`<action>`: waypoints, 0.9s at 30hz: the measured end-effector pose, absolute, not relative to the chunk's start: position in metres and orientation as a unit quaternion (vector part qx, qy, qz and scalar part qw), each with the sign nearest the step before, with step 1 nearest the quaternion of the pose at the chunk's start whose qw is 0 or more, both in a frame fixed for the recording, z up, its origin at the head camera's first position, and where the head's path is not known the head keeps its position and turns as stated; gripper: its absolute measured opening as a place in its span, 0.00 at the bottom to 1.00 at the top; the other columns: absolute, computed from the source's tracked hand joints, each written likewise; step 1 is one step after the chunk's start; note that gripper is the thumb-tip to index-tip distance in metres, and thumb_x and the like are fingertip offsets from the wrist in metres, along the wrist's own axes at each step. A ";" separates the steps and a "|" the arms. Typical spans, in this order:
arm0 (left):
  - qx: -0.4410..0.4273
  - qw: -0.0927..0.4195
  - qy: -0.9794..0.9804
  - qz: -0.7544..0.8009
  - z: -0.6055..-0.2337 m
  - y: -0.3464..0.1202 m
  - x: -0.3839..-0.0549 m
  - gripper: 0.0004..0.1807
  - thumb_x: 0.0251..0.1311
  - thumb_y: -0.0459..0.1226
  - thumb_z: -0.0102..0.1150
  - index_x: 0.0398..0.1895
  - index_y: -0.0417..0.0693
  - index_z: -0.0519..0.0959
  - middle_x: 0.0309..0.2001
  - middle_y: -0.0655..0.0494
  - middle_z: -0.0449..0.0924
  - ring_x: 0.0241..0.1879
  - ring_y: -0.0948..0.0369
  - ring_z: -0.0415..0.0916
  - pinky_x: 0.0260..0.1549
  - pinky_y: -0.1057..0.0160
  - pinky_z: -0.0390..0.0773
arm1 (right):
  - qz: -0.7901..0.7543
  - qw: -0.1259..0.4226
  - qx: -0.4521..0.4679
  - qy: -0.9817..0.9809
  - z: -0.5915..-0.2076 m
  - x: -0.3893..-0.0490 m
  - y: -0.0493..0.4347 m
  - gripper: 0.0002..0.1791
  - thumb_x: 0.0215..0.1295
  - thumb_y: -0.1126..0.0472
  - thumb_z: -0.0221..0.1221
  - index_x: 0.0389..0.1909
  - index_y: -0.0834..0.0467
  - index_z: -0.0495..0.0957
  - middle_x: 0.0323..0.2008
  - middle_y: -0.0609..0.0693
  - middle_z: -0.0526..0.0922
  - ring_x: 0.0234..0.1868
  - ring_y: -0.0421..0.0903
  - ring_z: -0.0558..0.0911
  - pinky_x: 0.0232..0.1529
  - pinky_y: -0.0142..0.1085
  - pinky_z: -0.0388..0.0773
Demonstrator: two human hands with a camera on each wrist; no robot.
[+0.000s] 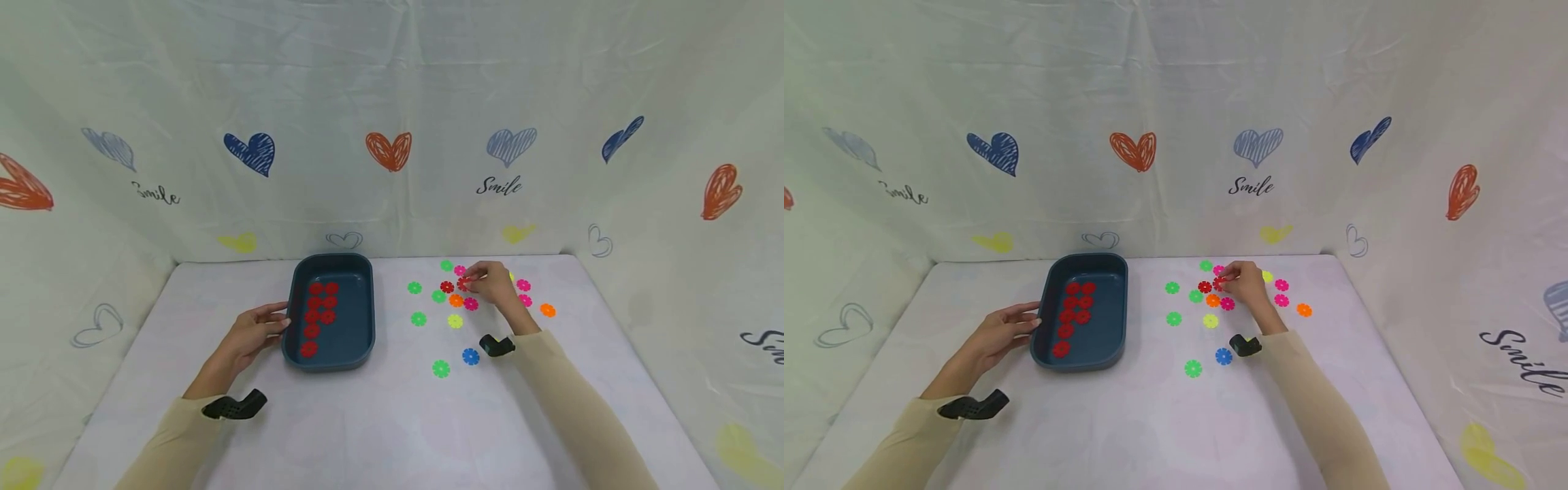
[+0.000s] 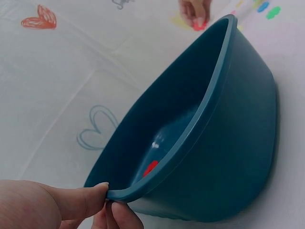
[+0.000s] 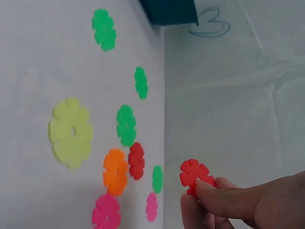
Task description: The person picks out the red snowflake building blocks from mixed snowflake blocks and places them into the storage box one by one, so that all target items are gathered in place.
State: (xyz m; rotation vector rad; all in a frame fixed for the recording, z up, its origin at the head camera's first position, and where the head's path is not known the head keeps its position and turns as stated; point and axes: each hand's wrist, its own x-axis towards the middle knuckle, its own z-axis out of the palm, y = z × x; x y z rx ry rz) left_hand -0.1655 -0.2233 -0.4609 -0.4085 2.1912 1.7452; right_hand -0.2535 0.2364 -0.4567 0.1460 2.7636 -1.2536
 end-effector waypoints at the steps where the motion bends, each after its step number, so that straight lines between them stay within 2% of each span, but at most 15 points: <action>1: -0.142 0.154 0.764 0.610 -0.461 -0.224 -0.165 0.31 0.76 0.28 0.58 0.79 0.35 0.63 0.52 0.50 0.75 0.40 0.64 0.76 0.39 0.68 0.82 | -0.416 0.053 0.042 0.907 -0.454 -0.252 0.233 0.12 0.70 0.70 0.66 0.53 0.68 0.83 0.46 0.63 0.83 0.47 0.57 0.83 0.48 0.39 0.86; 5: -0.139 0.154 0.764 0.611 -0.461 -0.225 -0.165 0.32 0.76 0.29 0.58 0.79 0.35 0.63 0.53 0.49 0.75 0.41 0.64 0.76 0.39 0.68 0.82 | -0.436 0.053 0.003 0.898 -0.441 -0.244 0.216 0.12 0.70 0.70 0.66 0.51 0.68 0.83 0.44 0.62 0.82 0.47 0.58 0.85 0.49 0.44 0.87; 13: -0.138 0.155 0.766 0.608 -0.461 -0.225 -0.166 0.31 0.76 0.29 0.58 0.79 0.35 0.64 0.53 0.49 0.75 0.41 0.64 0.75 0.39 0.69 0.82 | -0.456 0.050 -0.071 0.886 -0.420 -0.230 0.180 0.08 0.66 0.74 0.68 0.45 0.68 0.86 0.39 0.59 0.83 0.39 0.54 0.85 0.44 0.46 0.87; 20: -0.133 0.159 0.763 0.612 -0.462 -0.225 -0.166 0.32 0.76 0.29 0.58 0.79 0.35 0.64 0.54 0.48 0.74 0.41 0.65 0.76 0.40 0.69 0.82 | -0.455 0.064 -0.106 0.882 -0.414 -0.224 0.150 0.07 0.65 0.75 0.68 0.43 0.67 0.87 0.38 0.59 0.84 0.39 0.51 0.84 0.39 0.35 0.85; 23: -0.128 0.160 0.766 0.610 -0.464 -0.225 -0.167 0.32 0.76 0.29 0.58 0.79 0.35 0.63 0.55 0.47 0.74 0.41 0.65 0.76 0.41 0.69 0.81 | -0.452 0.068 -0.116 0.882 -0.413 -0.222 0.137 0.08 0.65 0.74 0.69 0.44 0.66 0.87 0.39 0.58 0.85 0.40 0.52 0.84 0.40 0.34 0.85; 27: -0.127 0.158 0.765 0.611 -0.465 -0.226 -0.167 0.32 0.76 0.30 0.58 0.79 0.35 0.64 0.55 0.47 0.74 0.41 0.65 0.76 0.41 0.69 0.81 | -0.460 0.078 -0.124 0.876 -0.412 -0.221 0.121 0.08 0.65 0.74 0.68 0.44 0.66 0.87 0.38 0.58 0.84 0.40 0.52 0.85 0.42 0.38 0.87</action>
